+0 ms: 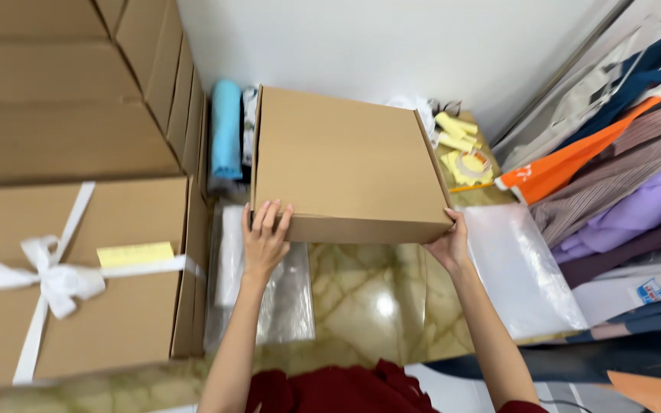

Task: Writing a note, bagging a rolled item, and packing it into a cardboard box

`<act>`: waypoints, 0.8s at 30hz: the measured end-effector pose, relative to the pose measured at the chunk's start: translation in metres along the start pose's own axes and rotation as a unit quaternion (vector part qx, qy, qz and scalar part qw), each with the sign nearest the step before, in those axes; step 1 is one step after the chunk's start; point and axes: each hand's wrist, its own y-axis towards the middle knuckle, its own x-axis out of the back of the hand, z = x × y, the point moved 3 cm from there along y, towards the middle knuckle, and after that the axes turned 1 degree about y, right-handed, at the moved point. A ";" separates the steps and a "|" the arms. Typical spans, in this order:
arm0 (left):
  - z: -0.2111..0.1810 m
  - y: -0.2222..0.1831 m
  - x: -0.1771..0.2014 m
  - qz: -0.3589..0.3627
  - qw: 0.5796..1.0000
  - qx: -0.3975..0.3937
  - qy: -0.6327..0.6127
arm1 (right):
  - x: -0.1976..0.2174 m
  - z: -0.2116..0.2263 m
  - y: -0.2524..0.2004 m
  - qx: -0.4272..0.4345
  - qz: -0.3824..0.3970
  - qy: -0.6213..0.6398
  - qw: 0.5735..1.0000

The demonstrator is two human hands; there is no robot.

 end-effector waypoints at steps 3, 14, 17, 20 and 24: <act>-0.021 -0.033 0.003 0.027 1.000 -0.004 -0.007 | 0.018 -0.014 -0.007 -0.024 -0.029 -0.016 0.999; -0.068 -0.059 -0.003 0.065 0.996 0.046 -0.037 | 0.045 0.014 -0.019 -0.017 -0.083 -0.100 0.991; -0.078 -0.052 -0.005 0.071 0.995 0.051 -0.046 | 0.053 0.029 -0.018 -0.023 -0.093 -0.123 0.988; -0.090 -0.046 -0.007 0.076 0.994 0.059 -0.059 | 0.056 0.041 -0.023 -0.028 -0.102 -0.140 0.984; -0.113 -0.043 -0.017 0.112 0.986 0.077 -0.099 | 0.067 0.058 -0.034 -0.015 -0.128 -0.152 0.980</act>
